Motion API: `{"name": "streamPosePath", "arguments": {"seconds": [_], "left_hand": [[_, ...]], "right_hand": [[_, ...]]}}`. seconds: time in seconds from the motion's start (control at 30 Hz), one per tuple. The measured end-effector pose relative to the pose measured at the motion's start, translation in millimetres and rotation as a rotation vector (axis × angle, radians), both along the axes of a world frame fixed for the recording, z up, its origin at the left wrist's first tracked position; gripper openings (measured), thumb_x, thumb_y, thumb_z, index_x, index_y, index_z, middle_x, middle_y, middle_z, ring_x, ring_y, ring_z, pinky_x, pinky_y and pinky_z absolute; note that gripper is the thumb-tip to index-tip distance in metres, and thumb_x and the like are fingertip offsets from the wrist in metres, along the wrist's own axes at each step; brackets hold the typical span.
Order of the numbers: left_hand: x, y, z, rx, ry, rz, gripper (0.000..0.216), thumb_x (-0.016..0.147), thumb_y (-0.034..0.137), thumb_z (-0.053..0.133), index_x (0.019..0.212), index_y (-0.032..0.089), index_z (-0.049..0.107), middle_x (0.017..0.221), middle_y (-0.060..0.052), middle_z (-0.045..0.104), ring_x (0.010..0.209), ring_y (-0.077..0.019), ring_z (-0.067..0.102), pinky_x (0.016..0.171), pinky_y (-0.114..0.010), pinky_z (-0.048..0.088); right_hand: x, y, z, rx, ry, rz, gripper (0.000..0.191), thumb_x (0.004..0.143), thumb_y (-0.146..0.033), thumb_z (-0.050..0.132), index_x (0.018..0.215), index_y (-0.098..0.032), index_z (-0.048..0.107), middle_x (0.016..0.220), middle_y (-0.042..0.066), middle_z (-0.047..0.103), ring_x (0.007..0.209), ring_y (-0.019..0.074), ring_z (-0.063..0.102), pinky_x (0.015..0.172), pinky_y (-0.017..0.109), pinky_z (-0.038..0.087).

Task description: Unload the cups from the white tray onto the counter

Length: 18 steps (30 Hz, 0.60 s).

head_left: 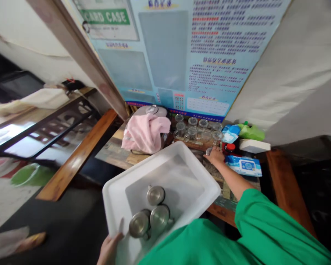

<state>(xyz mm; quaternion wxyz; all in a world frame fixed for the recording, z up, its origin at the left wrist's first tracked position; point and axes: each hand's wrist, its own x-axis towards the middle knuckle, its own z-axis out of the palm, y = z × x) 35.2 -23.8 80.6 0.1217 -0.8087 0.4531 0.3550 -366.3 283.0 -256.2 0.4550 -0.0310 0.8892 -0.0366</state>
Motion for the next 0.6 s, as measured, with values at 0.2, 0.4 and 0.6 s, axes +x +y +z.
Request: {"name": "streamPosePath", "arguments": {"seconds": [0.2, 0.4, 0.6], "left_hand": [[-30, 17, 4.9, -0.092, 0.034, 0.031, 0.029, 0.054, 0.012, 0.071, 0.083, 0.009, 0.066, 0.055, -0.005, 0.066, 0.044, -0.0174, 0.058, 0.045, -0.025, 0.045], [-11, 18, 3.3, -0.074, 0.104, 0.02, 0.041, 0.049, 0.018, 0.077, 0.087, 0.01, 0.065, 0.056, -0.003, 0.066, 0.047, -0.0192, 0.06, 0.047, -0.026, 0.046], [16, 19, 12.4, -0.017, 0.029, 0.0, 0.044, 0.051, 0.027, 0.083, 0.088, 0.012, 0.067, 0.057, -0.005, 0.068, 0.048, -0.0216, 0.061, 0.047, -0.03, 0.047]], "right_hand": [[35, -38, 56.6, -0.501, 0.149, 0.186, 0.051, 0.093, -0.039, 0.06, 0.131, -0.005, 0.059, 0.139, 0.027, 0.054, 0.131, 0.0384, 0.05, 0.107, 0.053, 0.046], [173, -141, 149.9, -1.26, -0.261, 0.523, 0.09, 0.058, 0.005, 0.074, 0.134, -0.041, 0.062, 0.159, -0.002, 0.046, 0.147, 0.034, 0.042, 0.115, 0.058, 0.044], [177, -172, 170.3, -1.178, -0.258, 0.75, 0.078, 0.061, 0.001, 0.078, 0.129, -0.036, 0.065, 0.156, 0.0, 0.049, 0.138, 0.0266, 0.052, 0.102, 0.046, 0.056]]}}
